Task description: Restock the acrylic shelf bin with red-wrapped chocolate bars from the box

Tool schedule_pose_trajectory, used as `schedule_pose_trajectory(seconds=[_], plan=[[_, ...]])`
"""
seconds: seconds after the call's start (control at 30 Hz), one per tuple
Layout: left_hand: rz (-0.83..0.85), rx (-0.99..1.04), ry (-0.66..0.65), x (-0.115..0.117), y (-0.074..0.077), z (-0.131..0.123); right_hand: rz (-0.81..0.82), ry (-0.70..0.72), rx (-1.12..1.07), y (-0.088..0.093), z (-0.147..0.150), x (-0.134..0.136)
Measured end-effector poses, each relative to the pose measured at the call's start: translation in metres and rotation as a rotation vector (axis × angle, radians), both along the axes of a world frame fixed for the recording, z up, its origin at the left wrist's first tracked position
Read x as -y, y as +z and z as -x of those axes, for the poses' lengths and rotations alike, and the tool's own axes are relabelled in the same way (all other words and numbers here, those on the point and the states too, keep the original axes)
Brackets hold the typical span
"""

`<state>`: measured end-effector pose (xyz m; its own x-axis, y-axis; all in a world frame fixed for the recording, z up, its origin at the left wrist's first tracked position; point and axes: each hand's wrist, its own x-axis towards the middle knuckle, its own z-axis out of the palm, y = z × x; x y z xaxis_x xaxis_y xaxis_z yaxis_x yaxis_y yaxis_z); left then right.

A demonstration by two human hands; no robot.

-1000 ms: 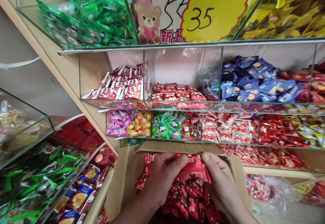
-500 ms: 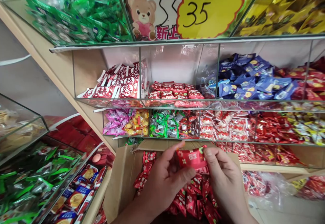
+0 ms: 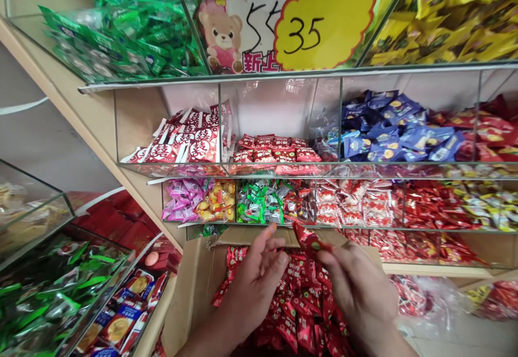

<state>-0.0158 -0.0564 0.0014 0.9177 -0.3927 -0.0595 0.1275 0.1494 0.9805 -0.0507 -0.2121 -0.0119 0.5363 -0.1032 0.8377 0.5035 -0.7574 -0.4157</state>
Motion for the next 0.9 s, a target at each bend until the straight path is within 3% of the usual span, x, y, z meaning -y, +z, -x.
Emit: schedule_pose_trajectory(seconds=[0.1, 0.17, 0.23, 0.3, 0.4, 0.47, 0.53, 0.9], plan=[[0.302, -0.331, -0.07, 0.006, 0.007, 0.003, 0.323, 0.164, 0.054, -0.001, 0.0, -0.003], [0.337, -0.402, -0.022, 0.009, 0.012, 0.003, 0.407, 0.231, 0.06, -0.002, 0.001, -0.01], [0.313, -0.387, 0.029, 0.01, 0.016, 0.002, 0.38, 0.272, 0.09, -0.002, 0.003, -0.015], [0.317, -0.351, 0.02, 0.009, 0.017, 0.0, 0.196, 0.232, 0.077, -0.002, 0.005, -0.016], [0.282, -0.301, -0.037, 0.007, 0.017, 0.001, -0.279, 0.098, -0.177, -0.001, 0.004, -0.011], [0.214, -0.252, -0.084, 0.008, 0.018, 0.002, -0.576, 0.154, -0.452, -0.001, 0.001, -0.006], [0.165, -0.194, -0.128, 0.01, 0.02, 0.002, -0.755, 0.271, -0.598, -0.003, -0.001, -0.002], [0.12, -0.076, -0.249, 0.013, 0.028, 0.002, -0.895, 0.255, -0.522, -0.009, -0.002, 0.004]])
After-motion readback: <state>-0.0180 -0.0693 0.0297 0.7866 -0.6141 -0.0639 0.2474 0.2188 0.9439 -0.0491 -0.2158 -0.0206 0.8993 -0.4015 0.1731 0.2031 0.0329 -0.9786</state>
